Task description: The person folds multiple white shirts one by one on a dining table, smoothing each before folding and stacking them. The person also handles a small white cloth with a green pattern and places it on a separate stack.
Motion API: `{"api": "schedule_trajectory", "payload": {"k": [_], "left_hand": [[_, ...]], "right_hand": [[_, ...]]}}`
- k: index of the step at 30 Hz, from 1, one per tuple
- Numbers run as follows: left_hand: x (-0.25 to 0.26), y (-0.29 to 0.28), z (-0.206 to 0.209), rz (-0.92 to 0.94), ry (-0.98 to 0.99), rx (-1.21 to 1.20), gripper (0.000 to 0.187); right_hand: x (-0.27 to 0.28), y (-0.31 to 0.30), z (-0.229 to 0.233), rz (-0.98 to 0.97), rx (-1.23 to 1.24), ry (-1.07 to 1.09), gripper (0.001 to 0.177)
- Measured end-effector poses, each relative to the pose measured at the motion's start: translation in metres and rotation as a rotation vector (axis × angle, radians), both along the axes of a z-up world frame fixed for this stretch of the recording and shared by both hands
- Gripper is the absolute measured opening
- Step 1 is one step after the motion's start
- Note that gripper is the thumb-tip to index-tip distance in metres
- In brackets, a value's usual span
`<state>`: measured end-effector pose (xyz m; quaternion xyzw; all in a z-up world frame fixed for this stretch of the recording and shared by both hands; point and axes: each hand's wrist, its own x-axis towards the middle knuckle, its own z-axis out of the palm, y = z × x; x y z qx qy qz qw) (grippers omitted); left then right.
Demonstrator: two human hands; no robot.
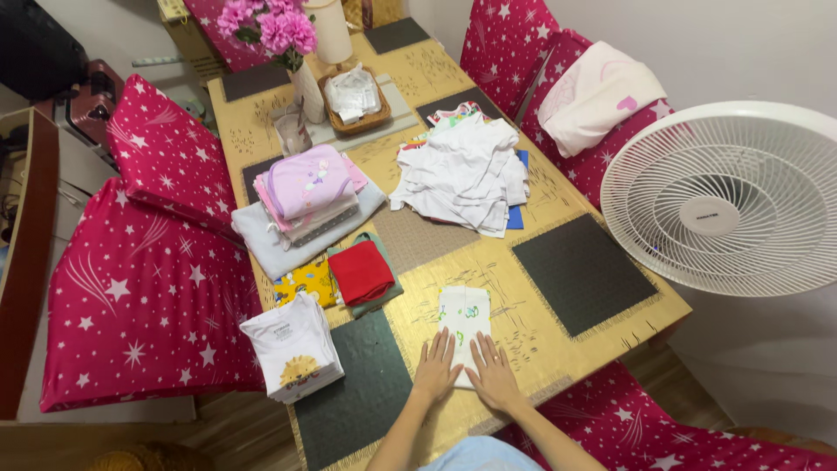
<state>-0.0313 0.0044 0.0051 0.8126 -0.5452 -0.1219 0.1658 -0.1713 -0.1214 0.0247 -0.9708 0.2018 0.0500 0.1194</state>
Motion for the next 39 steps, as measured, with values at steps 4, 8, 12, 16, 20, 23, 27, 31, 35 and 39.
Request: {"api": "schedule_trajectory", "payload": {"k": [4, 8, 12, 16, 20, 23, 27, 31, 35, 39], "left_hand": [[0.006, 0.013, 0.015, -0.070, 0.053, -0.011, 0.091], [0.010, 0.051, 0.025, -0.208, 0.099, 0.150, 0.095], [0.000, 0.061, 0.010, -0.156, 0.051, -0.218, 0.062], [-0.013, 0.061, 0.004, -0.107, 0.032, -0.339, 0.034], [-0.035, 0.081, 0.019, -0.050, 0.232, -0.352, 0.029], [-0.043, 0.087, 0.032, -0.043, 0.301, -0.406, 0.027], [-0.046, 0.058, 0.032, 0.352, 0.641, -0.401, 0.032], [-0.034, 0.006, 0.014, 0.690, 0.839, -0.505, 0.032], [-0.030, -0.029, -0.003, 0.845, 0.738, -0.565, 0.033], [-0.027, -0.038, -0.010, 0.866, 0.664, -0.468, 0.036]], "right_hand": [[-0.017, -0.002, 0.015, 0.028, 0.097, 0.040, 0.082], [-0.047, -0.012, 0.025, 0.114, 0.137, -0.029, 0.074], [-0.057, -0.007, 0.012, 0.164, 0.098, -0.449, 0.036], [-0.060, -0.005, 0.006, 0.028, 0.280, -0.513, 0.020], [-0.088, 0.000, 0.012, -0.261, 0.618, -0.283, 0.021], [-0.095, 0.000, 0.012, -0.387, 0.849, -0.395, 0.022], [-0.071, -0.015, 0.001, -0.531, 1.013, -0.679, 0.033], [-0.025, -0.029, -0.007, -0.750, 1.186, -0.771, 0.047], [0.002, -0.030, -0.009, -0.886, 1.169, -0.789, 0.045], [0.010, -0.030, -0.009, -0.921, 1.049, -0.713, 0.041]]}}
